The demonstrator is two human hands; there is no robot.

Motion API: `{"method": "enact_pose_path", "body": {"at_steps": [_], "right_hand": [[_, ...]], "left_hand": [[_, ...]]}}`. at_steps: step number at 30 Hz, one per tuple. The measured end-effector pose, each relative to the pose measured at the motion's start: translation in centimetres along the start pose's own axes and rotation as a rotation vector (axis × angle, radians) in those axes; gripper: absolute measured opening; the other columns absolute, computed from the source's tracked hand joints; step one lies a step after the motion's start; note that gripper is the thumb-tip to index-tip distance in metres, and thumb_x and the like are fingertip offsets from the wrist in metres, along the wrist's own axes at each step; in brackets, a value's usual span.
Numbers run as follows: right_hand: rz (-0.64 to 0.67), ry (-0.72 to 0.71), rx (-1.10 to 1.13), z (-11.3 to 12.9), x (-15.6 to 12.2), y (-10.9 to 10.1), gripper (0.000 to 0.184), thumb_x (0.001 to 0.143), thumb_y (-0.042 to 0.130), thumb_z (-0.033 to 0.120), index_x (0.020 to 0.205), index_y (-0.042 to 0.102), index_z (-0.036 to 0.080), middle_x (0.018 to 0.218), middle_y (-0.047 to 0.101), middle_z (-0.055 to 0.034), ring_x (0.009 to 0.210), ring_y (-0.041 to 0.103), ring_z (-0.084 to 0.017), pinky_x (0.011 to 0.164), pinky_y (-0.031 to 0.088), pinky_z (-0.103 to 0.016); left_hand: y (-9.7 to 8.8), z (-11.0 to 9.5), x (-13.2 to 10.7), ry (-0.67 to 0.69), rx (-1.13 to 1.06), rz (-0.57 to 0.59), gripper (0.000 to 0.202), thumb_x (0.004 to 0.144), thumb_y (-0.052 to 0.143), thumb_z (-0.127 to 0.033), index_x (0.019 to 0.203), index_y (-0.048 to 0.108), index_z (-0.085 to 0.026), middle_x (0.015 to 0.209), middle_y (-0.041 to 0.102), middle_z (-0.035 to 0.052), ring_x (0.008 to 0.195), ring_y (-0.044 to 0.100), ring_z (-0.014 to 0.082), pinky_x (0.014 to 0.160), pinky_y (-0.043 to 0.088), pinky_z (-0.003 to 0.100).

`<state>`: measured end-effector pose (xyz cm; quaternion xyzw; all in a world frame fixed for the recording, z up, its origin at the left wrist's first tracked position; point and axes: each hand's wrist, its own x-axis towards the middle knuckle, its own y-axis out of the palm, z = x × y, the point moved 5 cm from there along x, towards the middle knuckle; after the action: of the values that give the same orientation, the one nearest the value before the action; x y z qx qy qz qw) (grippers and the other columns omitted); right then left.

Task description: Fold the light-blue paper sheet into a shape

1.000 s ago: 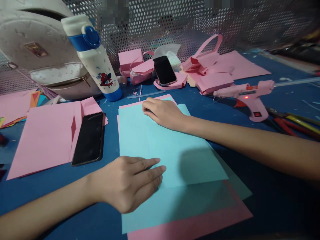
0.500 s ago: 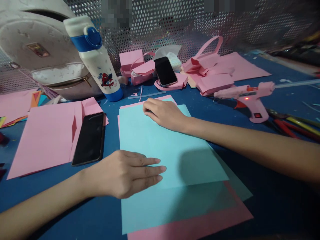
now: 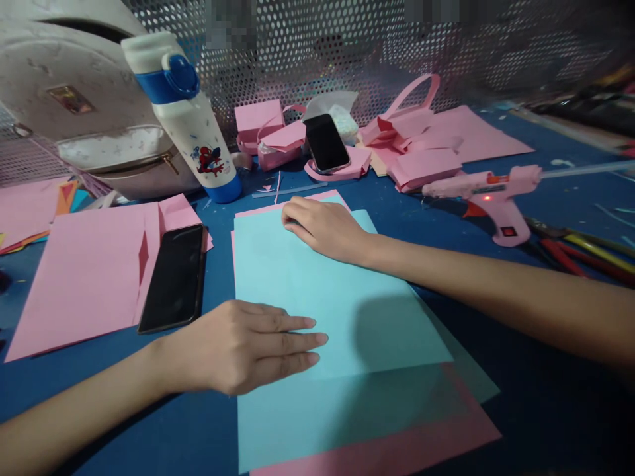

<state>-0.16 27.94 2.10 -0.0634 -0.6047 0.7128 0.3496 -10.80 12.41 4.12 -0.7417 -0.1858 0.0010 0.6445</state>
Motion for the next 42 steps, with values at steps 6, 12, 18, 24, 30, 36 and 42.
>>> {"method": "enact_pose_path", "body": {"at_steps": [6, 12, 18, 24, 30, 36, 42], "right_hand": [[-0.023, -0.041, -0.008, 0.0, 0.1, -0.1, 0.008, 0.097, 0.049, 0.020, 0.098, 0.057, 0.017, 0.103, 0.061, -0.0052, 0.098, 0.052, -0.020, 0.073, 0.033, -0.030], [-0.015, -0.061, -0.035, 0.1, 0.0, -0.1, 0.007, 0.096, 0.050, 0.018, 0.098, 0.056, 0.017, 0.102, 0.061, -0.0062, 0.094, 0.051, -0.021, 0.077, 0.035, -0.031], [-0.017, -0.071, -0.032, 0.2, 0.3, -0.2, 0.010, 0.096, 0.051, 0.018, 0.104, 0.056, 0.016, 0.108, 0.060, -0.0080, 0.098, 0.051, -0.022, 0.082, 0.037, -0.033], [0.130, -0.172, 0.076, 4.5, -2.7, -3.9, 0.018, 0.094, 0.057, 0.019, 0.111, 0.057, 0.015, 0.116, 0.061, -0.0086, 0.106, 0.052, -0.021, 0.090, 0.041, -0.033], [0.082, -0.402, -0.006, 9.7, -10.9, -6.2, 0.022, 0.093, 0.060, 0.039, 0.103, 0.065, 0.020, 0.108, 0.068, -0.0050, 0.101, 0.060, -0.021, 0.086, 0.049, -0.038], [-0.053, -0.462, -0.189, 10.6, -13.4, -5.6, 0.022, 0.096, 0.048, 0.013, 0.102, 0.069, 0.018, 0.103, 0.072, -0.0061, 0.100, 0.066, -0.019, 0.081, 0.056, -0.035], [-0.100, -0.476, -0.234, 11.0, -13.5, -5.1, 0.024, 0.096, 0.046, 0.010, 0.097, 0.069, 0.015, 0.093, 0.075, -0.0057, 0.086, 0.070, -0.018, 0.073, 0.058, -0.033]], "left_hand": [[0.2, 0.4, -0.3, 0.004, -0.022, 0.051, 0.042, 0.105, 0.026, -0.018, 0.125, 0.062, -0.015, 0.142, 0.055, 0.0061, 0.132, 0.051, 0.0210, 0.107, 0.048, 0.039], [0.8, 1.9, -1.2, -0.176, 0.109, 0.014, 0.045, 0.097, 0.037, -0.011, 0.138, 0.052, -0.019, 0.149, 0.046, 0.0132, 0.140, 0.039, 0.0314, 0.105, 0.046, 0.053], [0.9, 2.3, -1.3, -0.213, 0.099, 0.043, 0.049, 0.094, 0.038, -0.009, 0.139, 0.050, -0.022, 0.150, 0.044, 0.0161, 0.140, 0.039, 0.0342, 0.102, 0.045, 0.058], [0.8, 2.4, -1.5, -0.200, 0.092, 0.017, 0.051, 0.092, 0.040, -0.008, 0.140, 0.049, -0.022, 0.151, 0.042, 0.0161, 0.140, 0.039, 0.0341, 0.104, 0.044, 0.058], [0.8, 2.4, -1.6, -0.202, 0.071, 0.004, 0.046, 0.095, 0.040, -0.012, 0.138, 0.052, -0.022, 0.150, 0.044, 0.0163, 0.139, 0.040, 0.0344, 0.103, 0.044, 0.058], [0.8, 2.4, -1.6, -0.194, 0.089, 0.001, 0.046, 0.096, 0.038, -0.011, 0.138, 0.053, -0.023, 0.150, 0.044, 0.0147, 0.140, 0.039, 0.0332, 0.104, 0.044, 0.057], [0.9, 2.3, -1.7, -0.185, 0.101, 0.012, 0.045, 0.097, 0.036, -0.012, 0.138, 0.052, -0.023, 0.150, 0.043, 0.0152, 0.140, 0.039, 0.0336, 0.104, 0.044, 0.057]]}}
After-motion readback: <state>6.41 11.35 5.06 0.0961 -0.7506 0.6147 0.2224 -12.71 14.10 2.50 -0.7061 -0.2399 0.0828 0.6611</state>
